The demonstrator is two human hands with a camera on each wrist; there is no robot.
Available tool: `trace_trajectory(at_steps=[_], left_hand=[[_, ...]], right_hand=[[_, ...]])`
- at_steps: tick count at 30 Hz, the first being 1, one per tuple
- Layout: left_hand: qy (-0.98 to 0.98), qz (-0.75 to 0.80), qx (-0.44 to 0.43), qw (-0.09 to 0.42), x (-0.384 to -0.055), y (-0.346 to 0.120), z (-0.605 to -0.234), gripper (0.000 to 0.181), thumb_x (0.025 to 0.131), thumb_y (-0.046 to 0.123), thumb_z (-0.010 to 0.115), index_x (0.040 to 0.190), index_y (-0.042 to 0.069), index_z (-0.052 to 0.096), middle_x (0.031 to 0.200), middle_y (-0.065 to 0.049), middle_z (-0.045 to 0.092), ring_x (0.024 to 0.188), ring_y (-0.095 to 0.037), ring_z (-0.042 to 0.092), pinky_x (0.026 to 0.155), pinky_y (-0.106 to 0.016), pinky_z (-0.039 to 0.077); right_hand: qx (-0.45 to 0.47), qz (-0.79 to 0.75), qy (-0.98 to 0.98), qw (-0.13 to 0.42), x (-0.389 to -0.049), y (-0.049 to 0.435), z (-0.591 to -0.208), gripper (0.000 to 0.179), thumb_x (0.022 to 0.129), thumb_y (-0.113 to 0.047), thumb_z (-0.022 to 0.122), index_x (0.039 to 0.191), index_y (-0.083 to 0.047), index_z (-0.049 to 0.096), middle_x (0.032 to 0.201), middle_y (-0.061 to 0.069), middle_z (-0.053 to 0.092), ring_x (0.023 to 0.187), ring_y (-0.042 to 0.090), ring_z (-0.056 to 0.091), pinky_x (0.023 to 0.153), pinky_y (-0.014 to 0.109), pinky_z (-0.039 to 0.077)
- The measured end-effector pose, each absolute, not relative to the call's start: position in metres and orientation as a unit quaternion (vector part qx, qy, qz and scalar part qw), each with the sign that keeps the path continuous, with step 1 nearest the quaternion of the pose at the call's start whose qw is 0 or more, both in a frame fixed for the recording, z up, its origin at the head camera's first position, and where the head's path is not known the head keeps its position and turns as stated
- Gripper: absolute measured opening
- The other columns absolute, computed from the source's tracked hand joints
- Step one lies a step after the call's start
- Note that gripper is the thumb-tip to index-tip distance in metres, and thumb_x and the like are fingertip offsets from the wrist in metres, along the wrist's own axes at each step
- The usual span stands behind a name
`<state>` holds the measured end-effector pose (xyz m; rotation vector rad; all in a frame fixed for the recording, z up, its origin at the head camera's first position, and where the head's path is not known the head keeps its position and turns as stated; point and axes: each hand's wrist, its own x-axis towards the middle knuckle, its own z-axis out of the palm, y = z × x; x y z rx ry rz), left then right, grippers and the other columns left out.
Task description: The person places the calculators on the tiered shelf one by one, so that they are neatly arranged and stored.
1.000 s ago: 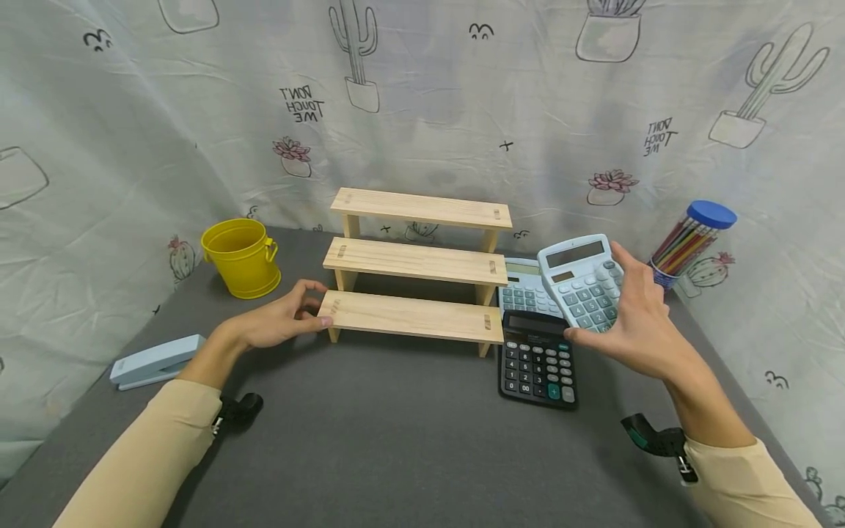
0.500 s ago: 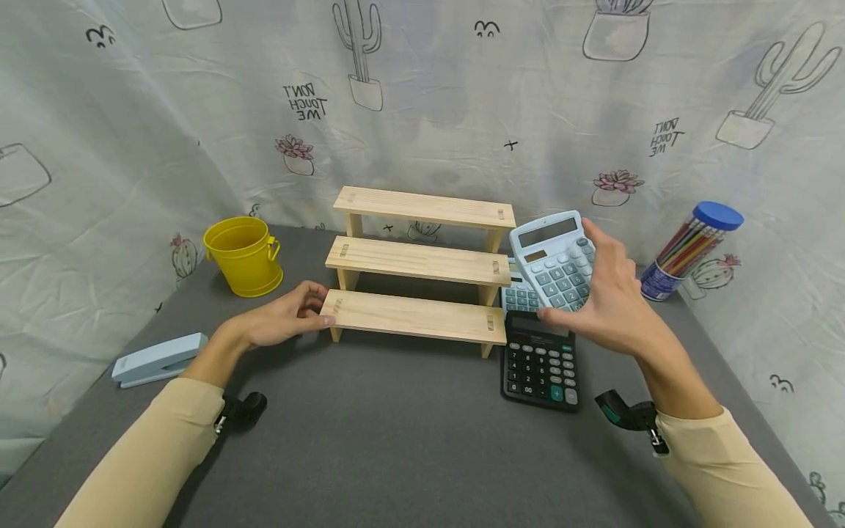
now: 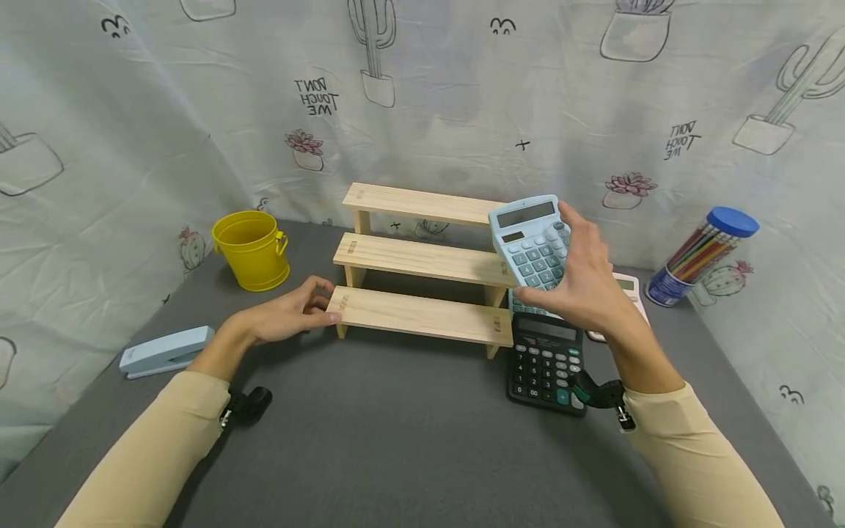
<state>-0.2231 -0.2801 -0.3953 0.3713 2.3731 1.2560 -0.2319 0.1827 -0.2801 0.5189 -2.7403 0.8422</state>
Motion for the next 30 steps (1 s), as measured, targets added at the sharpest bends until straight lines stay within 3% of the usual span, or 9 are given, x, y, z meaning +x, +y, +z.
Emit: trace_trajectory(at_steps=[8, 15, 21, 30], left_hand=[[0.856, 0.449, 0.133, 0.219, -0.224, -0.280, -0.396, 0.066, 0.103, 0.045, 0.061, 0.146, 0.013, 0.022, 0.144, -0.022, 0.053, 0.120, -0.031, 0.056, 0.093, -0.041, 0.043], [0.849, 0.461, 0.129, 0.224, -0.224, -0.281, -0.396, 0.066, 0.103, 0.043, 0.062, 0.146, 0.013, 0.021, 0.144, -0.023, 0.053, 0.119, -0.031, 0.056, 0.093, -0.041, 0.043], [0.851, 0.458, 0.123, 0.224, -0.223, -0.281, -0.397, 0.065, 0.103, 0.043, 0.061, 0.146, 0.014, 0.022, 0.142, -0.022, 0.055, 0.117, -0.032, 0.056, 0.092, -0.042, 0.043], [0.844, 0.470, 0.126, 0.225, -0.224, -0.280, -0.397, 0.064, 0.104, 0.040, 0.061, 0.146, 0.013, 0.022, 0.143, -0.023, 0.053, 0.118, -0.033, 0.054, 0.090, -0.041, 0.043]], right_hand=[[0.184, 0.286, -0.934, 0.114, -0.240, 0.164, -0.275, 0.130, 0.067, -0.038, 0.092, 0.164, -0.030, 0.006, 0.156, 0.021, 0.026, 0.125, 0.046, 0.032, 0.101, 0.069, 0.029], [0.188, 0.284, -0.934, 0.105, -0.250, 0.150, -0.272, 0.130, 0.068, -0.043, 0.091, 0.165, -0.029, 0.005, 0.161, 0.017, 0.023, 0.134, 0.046, 0.030, 0.108, 0.072, 0.025], [0.209, 0.290, -0.927, 0.110, -0.264, 0.138, -0.275, 0.128, 0.068, -0.041, 0.090, 0.165, -0.023, 0.008, 0.160, 0.019, 0.024, 0.138, 0.040, 0.030, 0.114, 0.066, 0.025], [0.212, 0.291, -0.926, 0.111, -0.278, 0.117, -0.274, 0.124, 0.068, -0.044, 0.088, 0.164, -0.025, 0.012, 0.162, 0.017, 0.024, 0.139, 0.040, 0.030, 0.114, 0.064, 0.023]])
